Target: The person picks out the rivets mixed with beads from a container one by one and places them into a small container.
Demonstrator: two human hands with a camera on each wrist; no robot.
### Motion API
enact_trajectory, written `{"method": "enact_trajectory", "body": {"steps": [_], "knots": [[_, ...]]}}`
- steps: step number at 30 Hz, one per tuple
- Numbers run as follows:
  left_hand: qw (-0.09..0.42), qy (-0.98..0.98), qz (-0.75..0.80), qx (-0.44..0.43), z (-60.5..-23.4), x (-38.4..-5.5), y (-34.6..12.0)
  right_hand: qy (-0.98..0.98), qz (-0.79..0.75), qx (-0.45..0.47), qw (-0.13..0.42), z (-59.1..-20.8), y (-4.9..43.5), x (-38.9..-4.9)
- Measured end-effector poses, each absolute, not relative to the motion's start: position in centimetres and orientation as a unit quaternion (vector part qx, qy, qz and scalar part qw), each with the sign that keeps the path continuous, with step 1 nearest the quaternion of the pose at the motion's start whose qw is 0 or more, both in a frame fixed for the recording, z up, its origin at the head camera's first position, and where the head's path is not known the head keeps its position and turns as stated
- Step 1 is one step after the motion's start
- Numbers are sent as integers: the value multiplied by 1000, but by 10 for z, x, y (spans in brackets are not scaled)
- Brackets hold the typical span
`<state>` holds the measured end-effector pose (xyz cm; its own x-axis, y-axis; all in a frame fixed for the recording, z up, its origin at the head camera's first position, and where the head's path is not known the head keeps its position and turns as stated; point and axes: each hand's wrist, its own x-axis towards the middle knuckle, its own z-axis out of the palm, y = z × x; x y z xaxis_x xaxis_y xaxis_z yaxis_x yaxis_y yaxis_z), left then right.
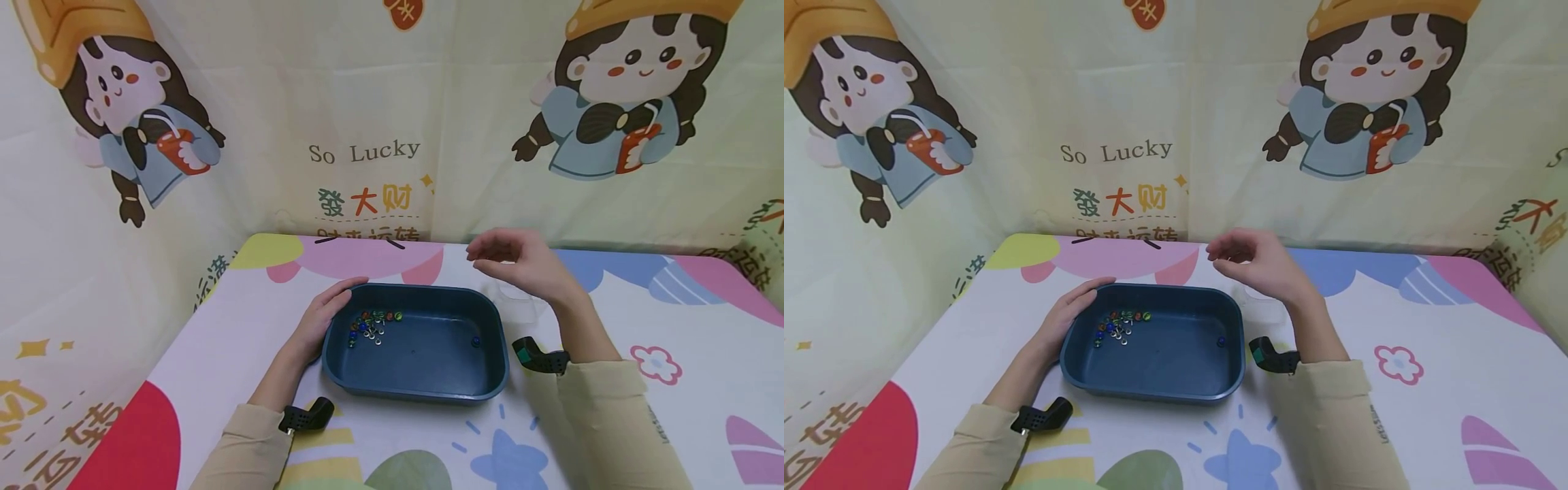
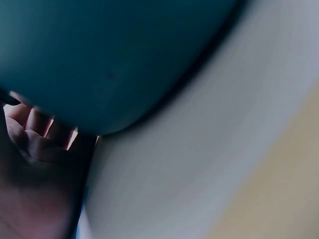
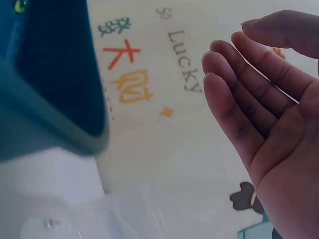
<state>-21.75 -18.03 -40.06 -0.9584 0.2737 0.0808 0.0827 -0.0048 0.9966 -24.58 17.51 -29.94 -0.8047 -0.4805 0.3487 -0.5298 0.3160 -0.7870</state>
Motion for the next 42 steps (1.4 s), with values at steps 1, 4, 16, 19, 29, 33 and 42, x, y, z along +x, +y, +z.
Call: {"method": "enact_trajectory", "body": {"steps": [1, 4, 16, 19, 29, 33, 42], "knots": [[69, 702, 698, 126, -401, -218, -180, -810, 493, 315, 24, -300, 172, -246], [69, 701, 700, 122, -401, -218, -181, -807, 493, 325, 14, -301, 165, -247], [70, 702, 700, 114, -402, -217, -182, -801, 485, 350, 15, -303, 139, -248], [69, 704, 698, 112, -402, -217, -183, -798, 483, 360, 17, -303, 134, -247], [66, 710, 692, 111, -401, -219, -185, -779, 471, 414, 7, -308, 111, -247], [66, 710, 691, 116, -402, -219, -184, -774, 472, 421, 2, -313, 106, -248], [71, 705, 697, 114, -403, -219, -181, -769, 463, 441, -8, -323, 91, -248]]}}
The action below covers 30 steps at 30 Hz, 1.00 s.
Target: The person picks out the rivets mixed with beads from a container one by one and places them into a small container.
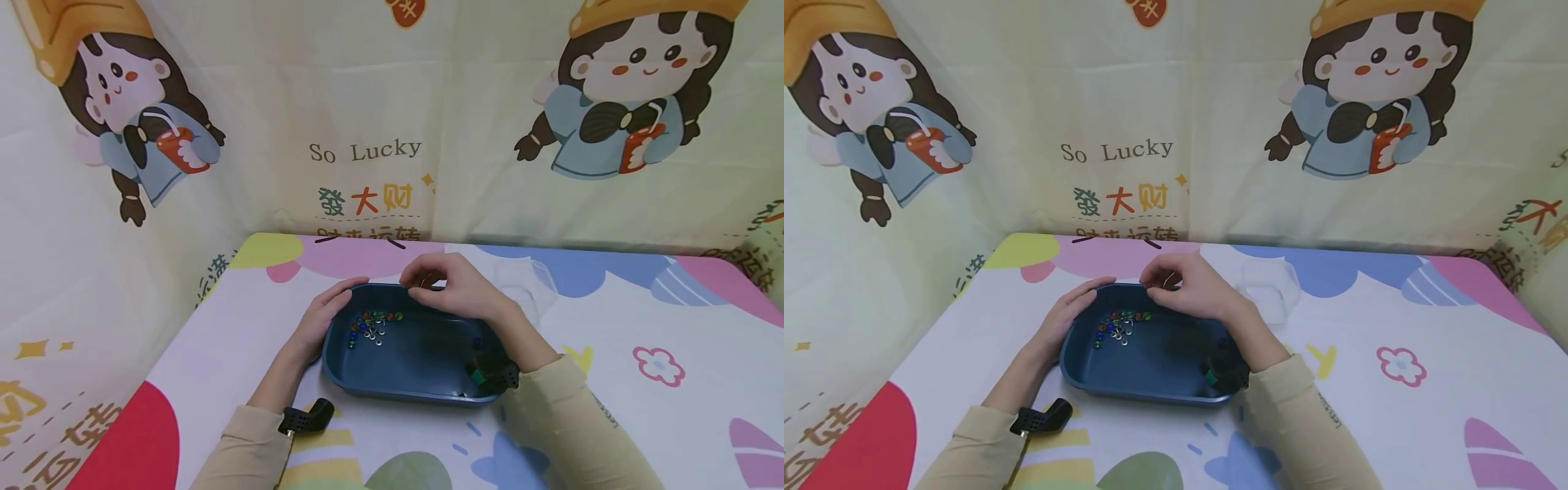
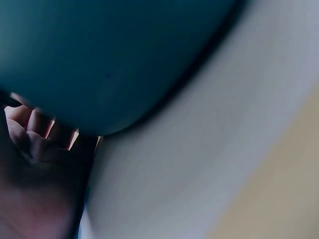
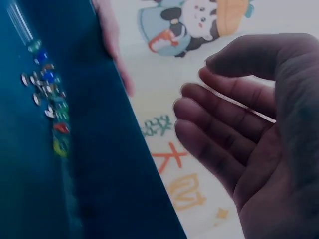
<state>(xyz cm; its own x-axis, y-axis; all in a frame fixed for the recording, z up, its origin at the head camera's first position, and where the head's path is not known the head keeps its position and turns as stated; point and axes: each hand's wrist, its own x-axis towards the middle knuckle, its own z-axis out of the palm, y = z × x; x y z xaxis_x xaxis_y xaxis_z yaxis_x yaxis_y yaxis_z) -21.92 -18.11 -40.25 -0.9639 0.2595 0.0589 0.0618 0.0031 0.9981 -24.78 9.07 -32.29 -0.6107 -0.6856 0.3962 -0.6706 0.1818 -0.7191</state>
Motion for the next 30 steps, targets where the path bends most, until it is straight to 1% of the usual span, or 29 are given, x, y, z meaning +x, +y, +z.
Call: {"method": "enact_trajectory", "body": {"steps": [8, 15, 24, 30], "knots": [[77, 703, 698, 112, -402, -218, -180, 776, -438, -454, 2, -329, 83, -247], [81, 702, 699, 109, -401, -217, -179, 768, -437, -468, 14, -333, 78, -247], [79, 697, 702, 119, -401, -216, -179, 767, -439, -468, -1, -337, 75, -248], [84, 685, 715, 111, -400, -215, -179, 768, -428, -476, 11, -341, 69, -249]]}}
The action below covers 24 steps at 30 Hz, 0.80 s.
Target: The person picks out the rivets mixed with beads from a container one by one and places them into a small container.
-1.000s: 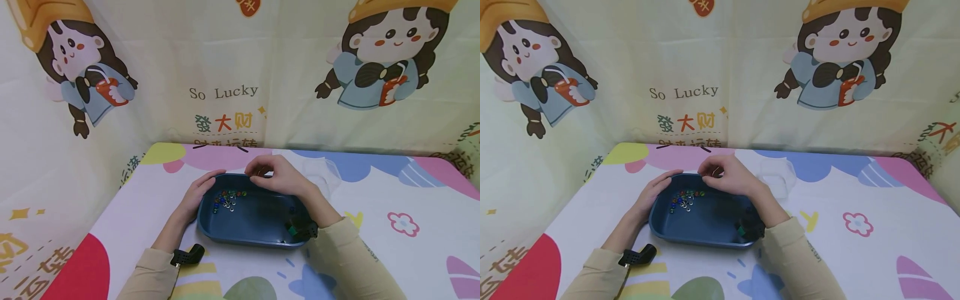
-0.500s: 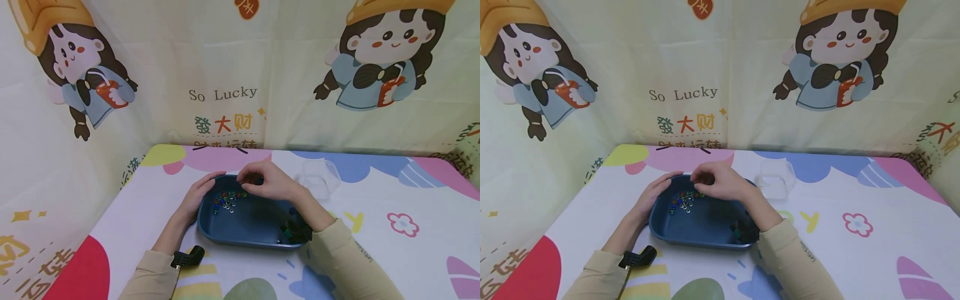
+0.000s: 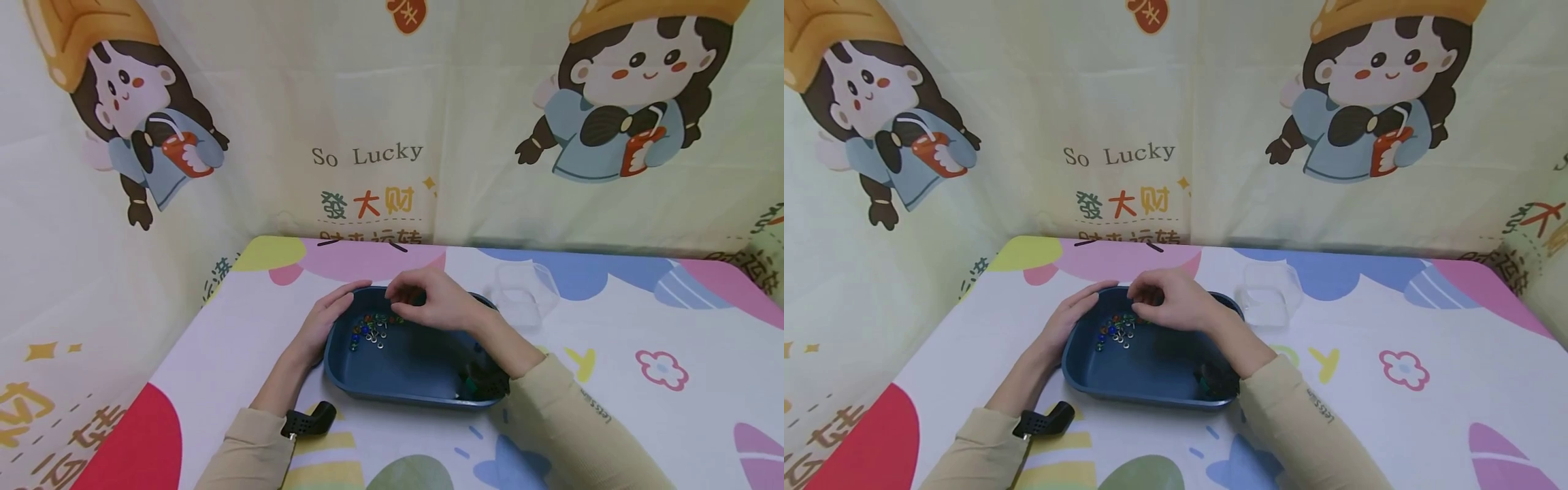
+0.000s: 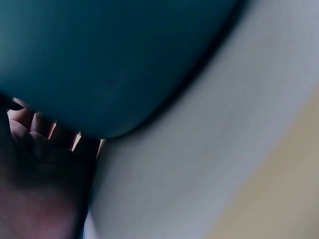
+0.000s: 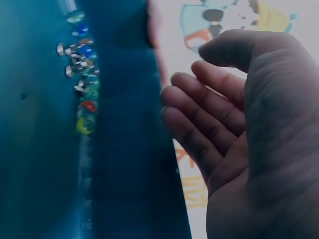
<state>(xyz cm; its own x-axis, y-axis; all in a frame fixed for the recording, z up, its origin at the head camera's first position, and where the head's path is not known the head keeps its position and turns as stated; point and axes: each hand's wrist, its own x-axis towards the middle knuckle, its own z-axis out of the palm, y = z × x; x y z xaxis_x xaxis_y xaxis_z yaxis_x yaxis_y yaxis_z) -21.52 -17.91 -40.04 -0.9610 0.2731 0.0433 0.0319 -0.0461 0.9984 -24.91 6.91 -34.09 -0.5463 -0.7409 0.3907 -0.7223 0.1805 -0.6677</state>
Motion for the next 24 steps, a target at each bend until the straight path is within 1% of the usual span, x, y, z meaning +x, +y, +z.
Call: {"method": "enact_trajectory", "body": {"steps": [13, 24], "knots": [[89, 675, 724, 114, -401, -215, -179, 791, -363, -490, 48, -351, 57, -247], [86, 683, 716, 117, -401, -216, -179, 802, -335, -484, 97, -358, 52, -248]]}}
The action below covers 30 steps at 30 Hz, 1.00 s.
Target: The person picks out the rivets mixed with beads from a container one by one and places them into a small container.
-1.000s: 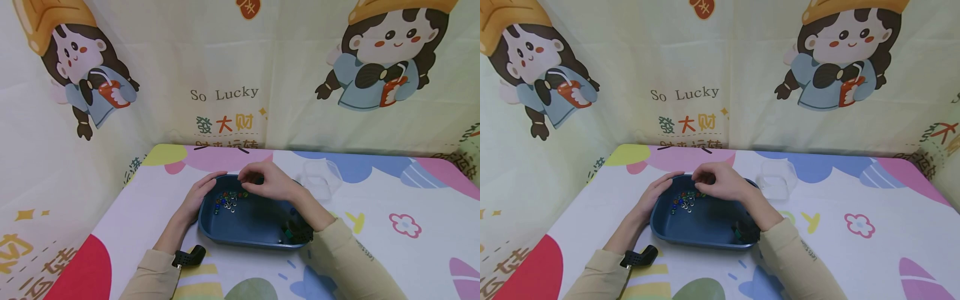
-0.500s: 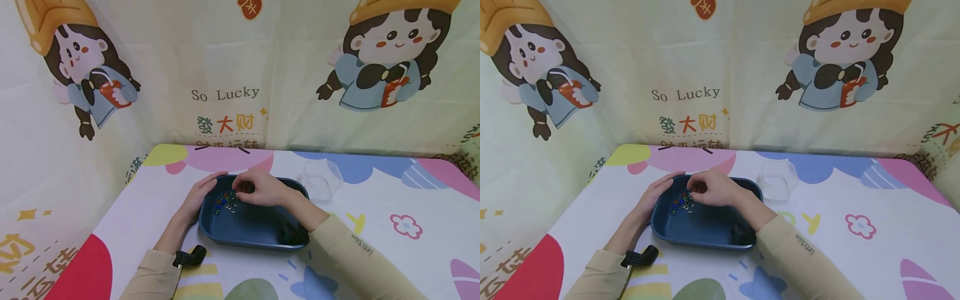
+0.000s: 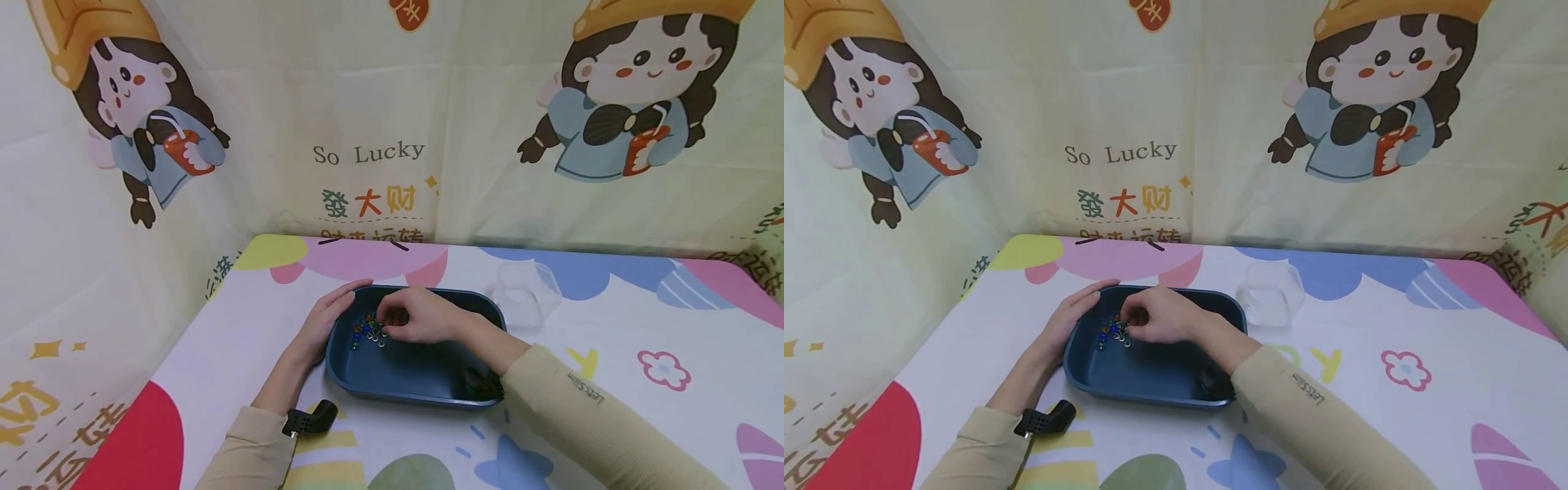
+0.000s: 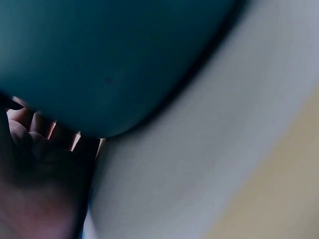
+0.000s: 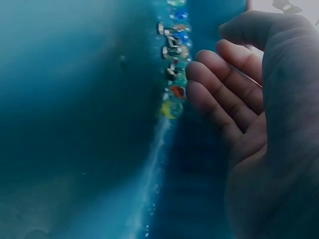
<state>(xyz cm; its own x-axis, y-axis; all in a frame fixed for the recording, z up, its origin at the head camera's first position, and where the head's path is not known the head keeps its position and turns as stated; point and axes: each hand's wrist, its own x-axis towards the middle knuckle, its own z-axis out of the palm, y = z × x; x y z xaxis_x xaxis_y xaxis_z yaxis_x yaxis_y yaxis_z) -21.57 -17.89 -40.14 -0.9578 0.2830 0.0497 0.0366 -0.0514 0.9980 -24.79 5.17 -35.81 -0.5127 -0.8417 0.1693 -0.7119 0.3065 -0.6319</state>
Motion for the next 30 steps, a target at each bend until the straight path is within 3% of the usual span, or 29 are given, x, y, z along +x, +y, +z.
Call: {"method": "enact_trajectory", "body": {"steps": [9, 30], "knots": [[90, 683, 717, 108, -399, -213, -180, 809, -290, -494, 130, -361, 45, -248], [92, 689, 711, 107, -397, -214, -179, 823, -147, -536, 117, -358, 37, -246]]}}
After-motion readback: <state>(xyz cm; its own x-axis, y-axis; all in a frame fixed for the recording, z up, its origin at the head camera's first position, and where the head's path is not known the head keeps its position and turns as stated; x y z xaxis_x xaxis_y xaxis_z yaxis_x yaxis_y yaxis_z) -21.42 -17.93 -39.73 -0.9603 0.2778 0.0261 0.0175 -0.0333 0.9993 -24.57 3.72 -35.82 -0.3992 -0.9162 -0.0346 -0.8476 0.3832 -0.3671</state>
